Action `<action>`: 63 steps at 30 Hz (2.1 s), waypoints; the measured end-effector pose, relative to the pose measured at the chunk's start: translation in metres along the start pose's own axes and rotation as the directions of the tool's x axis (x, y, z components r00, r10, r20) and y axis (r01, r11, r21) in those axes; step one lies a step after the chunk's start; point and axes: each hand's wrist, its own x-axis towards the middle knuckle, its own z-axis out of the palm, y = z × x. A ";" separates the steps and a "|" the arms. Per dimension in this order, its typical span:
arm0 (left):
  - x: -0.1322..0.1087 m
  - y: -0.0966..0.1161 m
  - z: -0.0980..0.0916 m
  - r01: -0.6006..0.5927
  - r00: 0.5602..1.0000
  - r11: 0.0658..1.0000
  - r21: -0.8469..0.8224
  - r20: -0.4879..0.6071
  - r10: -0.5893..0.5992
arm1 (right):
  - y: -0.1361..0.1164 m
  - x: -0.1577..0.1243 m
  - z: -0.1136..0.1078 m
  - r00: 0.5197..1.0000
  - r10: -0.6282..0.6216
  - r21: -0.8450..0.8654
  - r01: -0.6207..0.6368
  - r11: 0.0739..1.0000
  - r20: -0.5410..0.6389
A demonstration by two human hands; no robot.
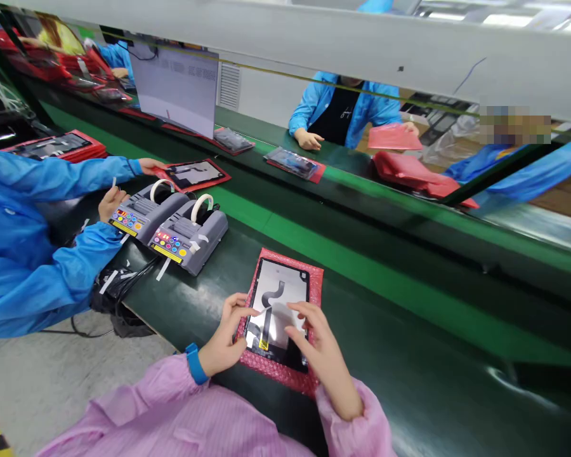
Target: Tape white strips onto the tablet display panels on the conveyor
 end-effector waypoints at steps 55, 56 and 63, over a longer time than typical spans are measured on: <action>0.034 -0.041 0.009 0.079 0.996 0.880 -0.468 0.062 -0.056 | 0.030 0.054 0.039 0.995 -0.080 0.180 0.067 0.981 0.066; 0.036 -0.040 0.009 0.081 0.996 0.896 -0.436 0.063 -0.060 | 0.033 0.055 0.036 0.997 -0.065 0.164 0.058 0.985 0.034; 0.054 -0.029 0.013 -0.128 0.991 0.975 0.182 0.062 0.118 | 0.060 0.069 0.013 0.942 0.180 -0.034 -0.197 0.980 -0.282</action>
